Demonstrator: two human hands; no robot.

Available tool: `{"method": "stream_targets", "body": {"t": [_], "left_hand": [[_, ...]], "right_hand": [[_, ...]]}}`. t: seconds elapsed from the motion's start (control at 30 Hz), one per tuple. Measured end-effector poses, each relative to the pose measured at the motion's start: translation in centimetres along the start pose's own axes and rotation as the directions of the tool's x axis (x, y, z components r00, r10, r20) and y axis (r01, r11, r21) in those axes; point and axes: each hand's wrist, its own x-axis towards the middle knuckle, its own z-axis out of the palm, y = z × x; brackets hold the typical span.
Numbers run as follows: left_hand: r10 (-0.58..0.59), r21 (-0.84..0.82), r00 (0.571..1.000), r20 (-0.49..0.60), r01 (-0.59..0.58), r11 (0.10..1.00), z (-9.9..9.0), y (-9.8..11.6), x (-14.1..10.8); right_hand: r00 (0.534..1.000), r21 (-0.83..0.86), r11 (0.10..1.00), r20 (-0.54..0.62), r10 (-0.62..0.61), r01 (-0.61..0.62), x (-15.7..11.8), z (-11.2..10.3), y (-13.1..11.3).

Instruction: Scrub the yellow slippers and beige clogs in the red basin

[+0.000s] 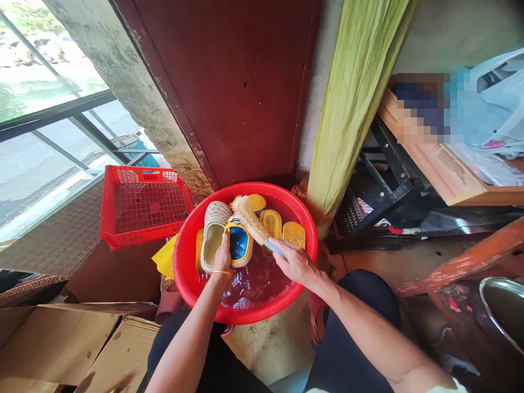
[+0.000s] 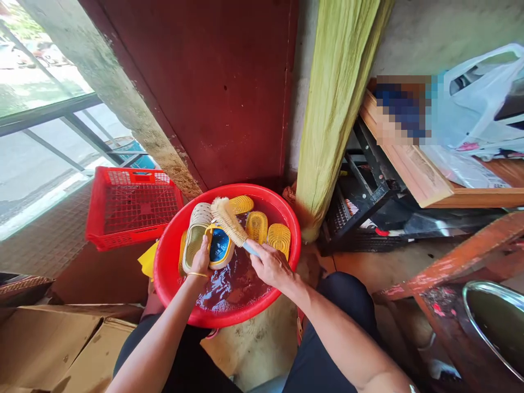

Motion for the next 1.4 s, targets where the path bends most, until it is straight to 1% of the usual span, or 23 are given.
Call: {"method": "stream_targets", "body": {"t": [0.07, 0.13, 0.17, 0.23, 0.27, 0.33, 0.37, 0.43, 0.5, 0.57, 0.63, 0.7, 0.8, 0.9, 0.97, 1.03, 1.1, 1.17, 1.2, 1.27, 1.33, 1.37, 1.4], "left_hand": [[0.171, 0.091, 0.984, -0.04, -0.167, 0.982, -0.1, 0.3, 0.4], [0.302, 0.127, 0.95, -0.082, -0.29, 0.948, -0.4, 0.6, 1.0], [0.332, 0.128, 0.936, -0.115, -0.317, 0.94, -0.6, 0.7, 1.2], [0.332, 0.147, 0.922, -0.201, -0.306, 0.94, -0.9, 0.8, 1.6], [0.327, 0.168, 0.917, -0.229, -0.294, 0.941, -0.8, 0.8, 1.6], [0.336, 0.212, 0.912, -0.236, -0.289, 0.933, -0.3, 0.5, 1.0], [0.35, 0.221, 0.913, -0.208, -0.304, 0.927, 0.1, 0.2, 0.5], [0.386, 0.2, 0.916, -0.109, -0.36, 0.911, 1.3, -0.5, -0.9], [0.407, 0.17, 0.913, -0.022, -0.397, 0.902, 2.4, -1.3, -2.2], [0.405, 0.161, 0.914, 0.002, -0.4, 0.902, 2.9, -1.8, -2.9], [0.408, 0.17, 0.912, -0.031, -0.398, 0.902, 2.7, -1.9, -2.7], [0.423, 0.183, 0.902, -0.089, -0.402, 0.897, 1.9, -1.4, -1.9], [0.443, 0.224, 0.878, -0.179, -0.402, 0.888, 0.4, 0.0, -0.5], [0.438, 0.269, 0.856, -0.274, -0.369, 0.89, -0.7, 1.6, 0.3], [0.423, 0.275, 0.855, -0.3, -0.347, 0.897, -1.1, 2.4, 0.7], [0.425, 0.267, 0.855, -0.296, -0.353, 0.897, -1.3, 3.0, 0.9], [0.447, 0.251, 0.851, -0.277, -0.385, 0.888, -1.3, 3.2, 1.2], [0.464, 0.233, 0.855, -0.23, -0.415, 0.88, -1.2, 2.9, 1.5], [0.465, 0.23, 0.864, -0.193, -0.421, 0.877, -1.1, 2.7, 1.6], [0.441, 0.269, 0.889, -0.12, -0.398, 0.877, -0.7, 2.1, 1.7], [0.388, 0.371, 0.919, -0.073, -0.336, 0.866, -0.1, 1.5, 1.6], [0.36, 0.428, 0.931, -0.058, -0.303, 0.852, 0.2, 1.2, 1.5], [0.336, 0.477, 0.941, -0.042, -0.277, 0.834, 0.5, 0.8, 1.5]], "right_hand": [[0.992, -0.002, 0.998, 0.115, -0.057, 0.058, -0.9, -1.8, -0.9], [0.967, -0.035, 0.996, 0.244, -0.077, 0.088, -1.7, -3.1, -1.6], [0.952, -0.062, 0.994, 0.298, -0.067, 0.089, -2.0, -3.4, -1.9], [0.93, -0.13, 0.989, 0.367, -0.019, 0.072, -2.4, -3.0, -2.5], [0.924, -0.165, 0.985, 0.382, 0.009, 0.058, -2.3, -2.4, -2.8], [0.923, -0.227, 0.974, 0.378, 0.069, 0.021, -1.6, -1.0, -3.3], [0.926, -0.251, 0.968, 0.365, 0.099, -0.004, -0.9, -0.2, -3.4], [0.932, -0.271, 0.961, 0.326, 0.155, -0.065, 0.7, 1.0, -3.5], [0.936, -0.261, 0.958, 0.293, 0.194, -0.117, 2.4, 1.7, -3.6], [0.936, -0.261, 0.956, 0.281, 0.211, -0.137, 3.5, 2.2, -3.8], [0.937, -0.286, 0.951, 0.283, 0.204, -0.121, 3.7, 2.6, -4.5], [0.94, -0.312, 0.948, 0.299, 0.166, -0.068, 3.0, 3.0, -5.5], [0.931, -0.327, 0.944, 0.356, 0.078, 0.046, 0.7, 3.5, -7.1], [0.914, -0.324, 0.939, 0.406, 0.027, 0.117, -1.6, 3.0, -7.7], [0.908, -0.309, 0.943, 0.418, 0.014, 0.127, -2.4, 2.0, -7.1], [0.902, -0.267, 0.957, 0.431, 0.011, 0.116, -2.6, 0.2, -5.7], [0.894, -0.174, 0.981, 0.449, 0.005, 0.082, -2.1, -2.2, -3.4], [0.905, -0.023, 1.0, 0.426, -0.003, 0.015, -1.4, -4.7, -0.9], [0.925, 0.042, 0.998, 0.38, 0.02, -0.039, -1.0, -5.8, 0.3], [0.967, 0.135, 0.98, 0.231, 0.111, -0.145, -0.4, -7.2, 2.1], [0.971, 0.21, 0.949, 0.096, 0.218, -0.234, 0.2, -7.5, 3.1], [0.964, 0.247, 0.932, 0.061, 0.26, -0.267, 0.5, -7.4, 3.2], [0.956, 0.283, 0.914, 0.049, 0.288, -0.29, 0.8, -7.1, 3.2]]}}
